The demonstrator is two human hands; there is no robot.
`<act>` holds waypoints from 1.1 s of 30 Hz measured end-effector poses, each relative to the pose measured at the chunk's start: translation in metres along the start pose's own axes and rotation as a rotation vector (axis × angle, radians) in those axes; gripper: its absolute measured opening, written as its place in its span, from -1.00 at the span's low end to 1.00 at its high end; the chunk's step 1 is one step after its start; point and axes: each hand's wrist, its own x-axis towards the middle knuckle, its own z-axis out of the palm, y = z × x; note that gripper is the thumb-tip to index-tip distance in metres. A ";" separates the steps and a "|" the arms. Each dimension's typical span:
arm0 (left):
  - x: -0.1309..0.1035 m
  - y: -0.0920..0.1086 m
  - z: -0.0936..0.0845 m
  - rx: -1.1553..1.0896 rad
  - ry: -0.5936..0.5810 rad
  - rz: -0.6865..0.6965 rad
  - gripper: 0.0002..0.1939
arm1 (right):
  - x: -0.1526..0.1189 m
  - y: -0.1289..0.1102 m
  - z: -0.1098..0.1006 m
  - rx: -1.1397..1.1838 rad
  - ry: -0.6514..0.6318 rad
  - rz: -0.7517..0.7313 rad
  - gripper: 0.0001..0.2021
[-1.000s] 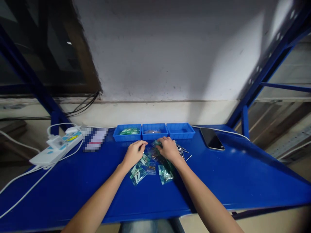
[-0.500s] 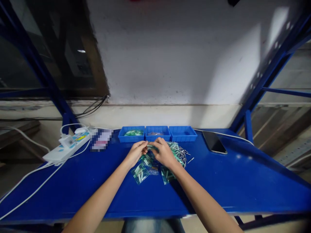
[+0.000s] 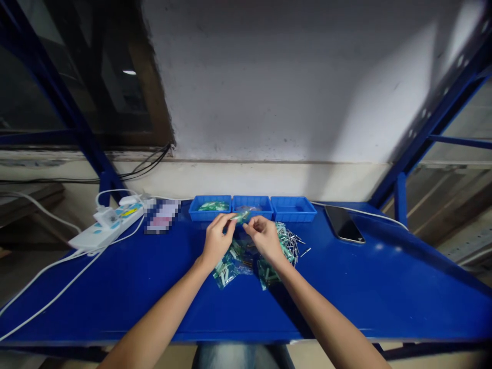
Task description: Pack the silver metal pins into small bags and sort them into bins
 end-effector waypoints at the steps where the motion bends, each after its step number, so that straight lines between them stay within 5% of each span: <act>1: 0.000 0.002 0.000 0.025 -0.021 0.064 -0.79 | 0.000 -0.001 0.001 0.143 -0.015 0.072 -0.84; 5: -0.001 0.002 0.001 0.104 -0.088 0.204 -0.78 | 0.003 -0.001 0.001 0.413 -0.099 0.188 -0.79; 9: 0.000 0.003 0.002 0.044 -0.219 0.143 -0.78 | 0.006 0.008 -0.003 0.071 0.042 0.059 -0.75; 15: 0.004 0.005 0.004 -0.499 -0.266 -0.528 -0.58 | 0.000 0.009 -0.006 -0.432 0.088 -0.399 -0.75; 18: 0.005 -0.001 0.003 -0.664 -0.217 -0.669 -0.58 | -0.006 0.006 -0.002 -0.504 -0.017 -0.496 -0.67; 23: 0.005 -0.004 -0.003 -0.240 -0.089 -0.299 -0.80 | -0.007 0.002 0.003 -0.408 -0.096 -0.250 -0.73; 28: -0.001 0.003 -0.002 0.025 -0.199 0.099 -0.76 | 0.002 0.005 -0.002 -0.037 -0.028 0.144 -0.54; 30: -0.003 0.006 0.001 -0.019 -0.258 0.091 -0.76 | 0.005 0.007 -0.005 -0.053 0.027 0.096 -0.55; 33: -0.002 0.010 0.003 -0.213 -0.291 -0.144 -0.69 | 0.005 0.006 -0.008 -0.248 0.073 -0.107 -0.62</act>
